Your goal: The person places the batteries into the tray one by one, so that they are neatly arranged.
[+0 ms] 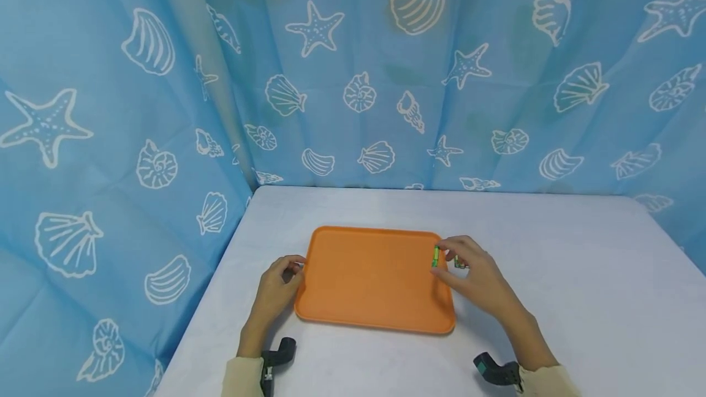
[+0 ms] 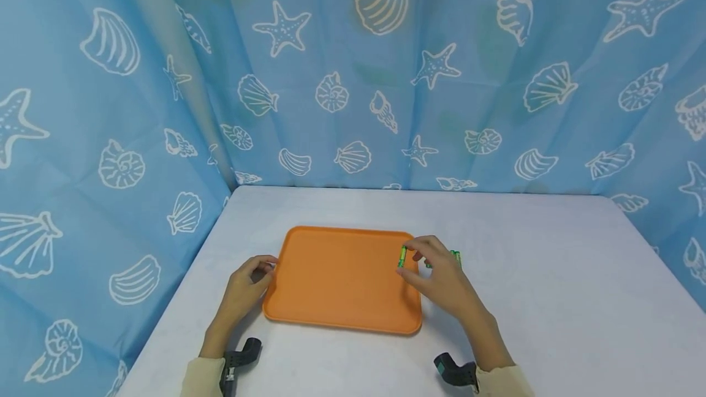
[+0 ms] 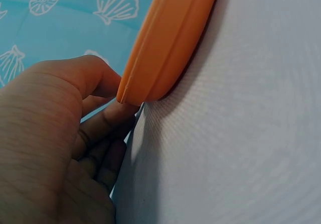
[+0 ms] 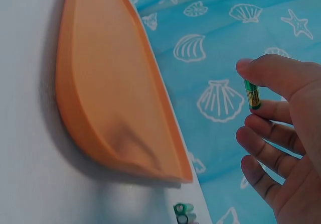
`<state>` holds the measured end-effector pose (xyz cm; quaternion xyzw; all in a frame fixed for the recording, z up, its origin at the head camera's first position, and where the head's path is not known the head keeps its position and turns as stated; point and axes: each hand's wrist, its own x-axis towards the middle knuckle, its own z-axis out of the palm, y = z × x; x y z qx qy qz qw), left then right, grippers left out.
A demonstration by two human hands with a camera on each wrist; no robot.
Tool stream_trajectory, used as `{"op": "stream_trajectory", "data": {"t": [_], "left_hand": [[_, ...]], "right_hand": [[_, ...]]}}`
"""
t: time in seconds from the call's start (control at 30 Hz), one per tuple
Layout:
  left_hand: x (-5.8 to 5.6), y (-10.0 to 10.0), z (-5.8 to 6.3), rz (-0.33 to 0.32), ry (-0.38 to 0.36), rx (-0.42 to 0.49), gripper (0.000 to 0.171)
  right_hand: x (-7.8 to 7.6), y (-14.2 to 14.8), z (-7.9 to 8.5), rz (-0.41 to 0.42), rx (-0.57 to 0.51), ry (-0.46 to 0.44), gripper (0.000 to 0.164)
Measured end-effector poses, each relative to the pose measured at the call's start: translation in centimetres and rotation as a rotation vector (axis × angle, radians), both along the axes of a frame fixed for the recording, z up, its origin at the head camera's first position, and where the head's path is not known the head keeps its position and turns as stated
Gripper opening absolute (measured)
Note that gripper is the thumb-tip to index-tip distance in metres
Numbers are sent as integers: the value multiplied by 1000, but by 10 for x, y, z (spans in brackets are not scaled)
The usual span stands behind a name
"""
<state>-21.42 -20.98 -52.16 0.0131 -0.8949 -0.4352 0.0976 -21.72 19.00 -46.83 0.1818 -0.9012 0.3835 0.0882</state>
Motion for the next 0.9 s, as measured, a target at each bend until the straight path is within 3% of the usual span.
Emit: {"op": "stream_trajectory", "data": {"t": [0.4, 0.7, 0.9], "left_hand": [[0, -1, -2, -18, 13, 4, 24], [1, 0, 0, 0, -15, -14, 26], [-1, -1, -2, -17, 5, 2, 25]], "right_hand": [[0, -20, 4, 33, -12, 77, 47], [0, -36, 6, 43, -25, 54, 48], [0, -48, 8, 86, -61, 65, 47]]}}
